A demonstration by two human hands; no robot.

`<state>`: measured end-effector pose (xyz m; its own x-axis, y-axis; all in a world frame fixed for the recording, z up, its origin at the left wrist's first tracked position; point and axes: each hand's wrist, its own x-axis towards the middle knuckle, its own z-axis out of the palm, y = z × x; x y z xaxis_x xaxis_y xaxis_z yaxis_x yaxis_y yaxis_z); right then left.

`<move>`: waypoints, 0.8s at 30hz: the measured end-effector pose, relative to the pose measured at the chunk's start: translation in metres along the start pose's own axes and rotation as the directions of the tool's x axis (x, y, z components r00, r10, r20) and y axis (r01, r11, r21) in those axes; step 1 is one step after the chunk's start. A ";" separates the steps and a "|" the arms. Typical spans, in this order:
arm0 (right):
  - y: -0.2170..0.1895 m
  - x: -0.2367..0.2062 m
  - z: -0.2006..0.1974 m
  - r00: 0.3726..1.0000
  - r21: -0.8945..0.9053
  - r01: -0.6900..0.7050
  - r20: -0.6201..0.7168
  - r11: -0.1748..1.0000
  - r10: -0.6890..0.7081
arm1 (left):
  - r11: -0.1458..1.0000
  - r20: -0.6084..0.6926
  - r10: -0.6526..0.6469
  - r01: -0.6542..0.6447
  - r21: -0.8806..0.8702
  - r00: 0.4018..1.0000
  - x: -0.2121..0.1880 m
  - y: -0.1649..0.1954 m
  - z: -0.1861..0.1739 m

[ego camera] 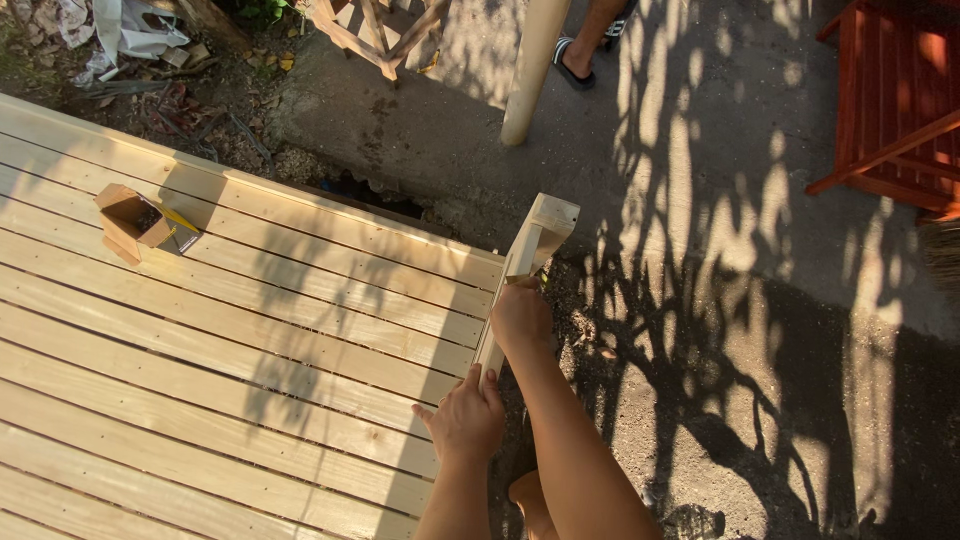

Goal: The person sands the wooden edges and frame of a slatted furniture piece using a sanding block, working along the side rails and corners. They reposition around the furniture and continue sanding different sections of the frame.

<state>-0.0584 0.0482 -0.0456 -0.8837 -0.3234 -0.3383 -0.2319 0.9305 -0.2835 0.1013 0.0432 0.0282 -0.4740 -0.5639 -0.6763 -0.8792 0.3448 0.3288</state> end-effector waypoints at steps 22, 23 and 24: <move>-0.012 -0.093 -0.006 0.985 -0.127 0.058 0.167 0.990 -0.036 | 0.994 0.163 -0.003 -0.014 0.104 0.987 -0.011 0.011 -0.026; -0.012 -0.090 -0.004 0.987 -0.158 0.072 0.157 0.985 -0.046 | 0.995 0.161 -0.004 -0.012 0.099 0.987 -0.010 0.011 -0.025; -0.011 -0.086 -0.002 0.988 -0.189 0.086 0.146 0.978 -0.059 | 0.996 0.157 -0.003 -0.011 0.093 0.988 -0.009 0.010 -0.023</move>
<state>0.0195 0.0661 -0.0116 -0.8001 -0.3990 -0.4480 -0.3797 0.9150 -0.1368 0.0960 0.0346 0.0530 -0.4576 -0.4399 -0.7727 -0.8656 0.4191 0.2739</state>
